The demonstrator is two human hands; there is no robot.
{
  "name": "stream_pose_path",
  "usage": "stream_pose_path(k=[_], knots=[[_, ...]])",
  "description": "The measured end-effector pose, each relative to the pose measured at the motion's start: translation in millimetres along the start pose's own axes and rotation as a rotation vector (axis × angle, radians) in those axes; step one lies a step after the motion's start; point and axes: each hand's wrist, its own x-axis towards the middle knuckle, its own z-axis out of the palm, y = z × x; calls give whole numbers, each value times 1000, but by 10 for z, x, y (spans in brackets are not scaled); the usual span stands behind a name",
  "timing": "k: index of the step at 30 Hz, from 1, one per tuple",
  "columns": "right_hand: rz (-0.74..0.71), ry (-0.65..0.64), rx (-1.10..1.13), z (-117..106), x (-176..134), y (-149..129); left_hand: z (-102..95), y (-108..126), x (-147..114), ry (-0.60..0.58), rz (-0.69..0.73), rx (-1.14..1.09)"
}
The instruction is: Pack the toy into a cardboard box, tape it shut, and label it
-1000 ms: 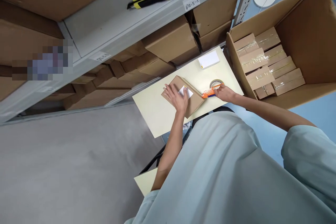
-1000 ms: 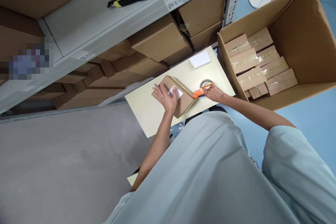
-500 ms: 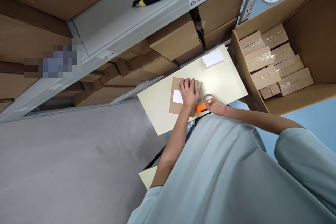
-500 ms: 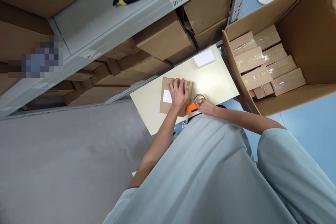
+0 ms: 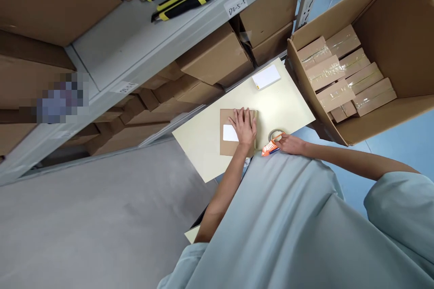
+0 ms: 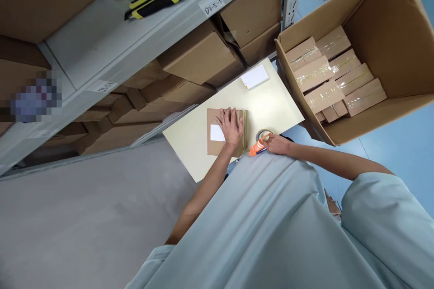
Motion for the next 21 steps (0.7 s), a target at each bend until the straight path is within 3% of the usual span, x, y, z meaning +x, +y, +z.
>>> stream_pose_path(k=[5,9,12,15,21], knots=[[89,25,-38,45,-455,299,83,-33,-10,38,40,46],[207,25,-33,4,-1072,813,97,-59,-8,41,56,42],[312,-5,-96,-99,-1307,1203,96,-71,-17,42,88,41],[322,-16,-124,-283,-1124,1452,98,-79,-65,23,141,38],[303,-76,-64,-679,-197,1502,134,-50,-276,-104,322,0]])
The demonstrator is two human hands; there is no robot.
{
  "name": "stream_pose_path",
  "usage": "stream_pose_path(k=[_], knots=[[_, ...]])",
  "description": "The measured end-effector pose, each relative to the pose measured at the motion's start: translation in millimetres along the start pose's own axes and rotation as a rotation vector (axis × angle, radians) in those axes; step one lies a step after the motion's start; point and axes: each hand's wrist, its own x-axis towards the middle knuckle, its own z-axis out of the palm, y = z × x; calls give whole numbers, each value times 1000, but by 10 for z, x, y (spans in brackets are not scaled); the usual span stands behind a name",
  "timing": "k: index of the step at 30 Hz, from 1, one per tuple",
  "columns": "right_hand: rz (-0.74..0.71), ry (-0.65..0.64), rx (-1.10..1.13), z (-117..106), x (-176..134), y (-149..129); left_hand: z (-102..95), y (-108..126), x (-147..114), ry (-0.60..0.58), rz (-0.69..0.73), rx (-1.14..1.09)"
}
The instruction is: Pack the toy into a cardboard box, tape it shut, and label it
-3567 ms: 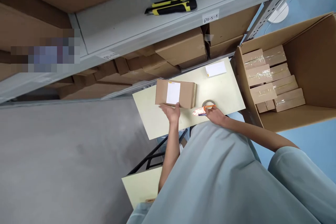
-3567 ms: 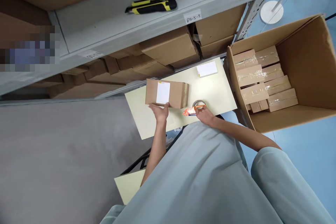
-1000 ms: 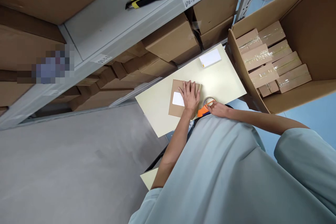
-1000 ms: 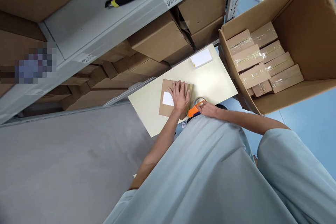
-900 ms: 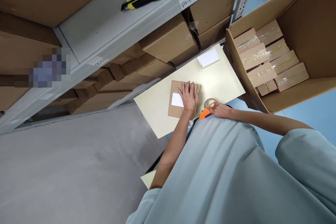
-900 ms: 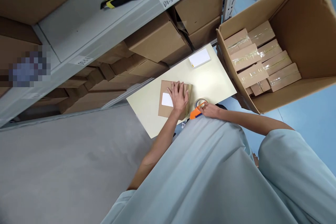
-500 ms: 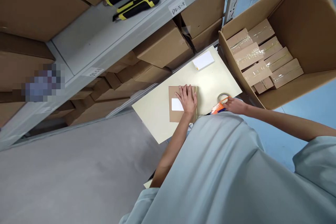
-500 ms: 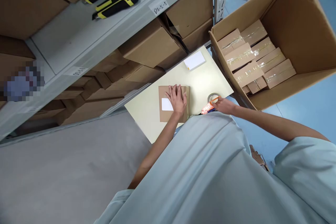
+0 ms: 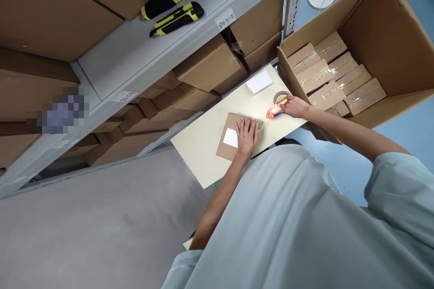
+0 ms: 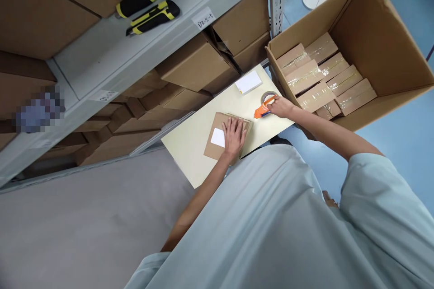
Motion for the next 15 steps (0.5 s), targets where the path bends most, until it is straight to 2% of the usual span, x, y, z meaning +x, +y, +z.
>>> stream_pose_path(k=[3,6,8,10,12,13,15], knots=[[-41,-47,-9,-85,233,-178,-10,51,-71,-32,79,-45],[-63,-77,-5,-68,291,-330,-90,29,-93,-30,89,-101],[-57,-88,3,-37,280,-411,-160,-36,-76,59,-39,-116],[-50,-82,7,-9,260,-486,-214,-122,-27,211,-288,-103],[-48,-80,10,12,241,-573,-235,-197,49,308,-495,-87],[-48,-86,14,23,231,-624,-233,-220,92,315,-540,-84],[-54,-104,24,50,208,-748,-213,-231,172,284,-543,-82]])
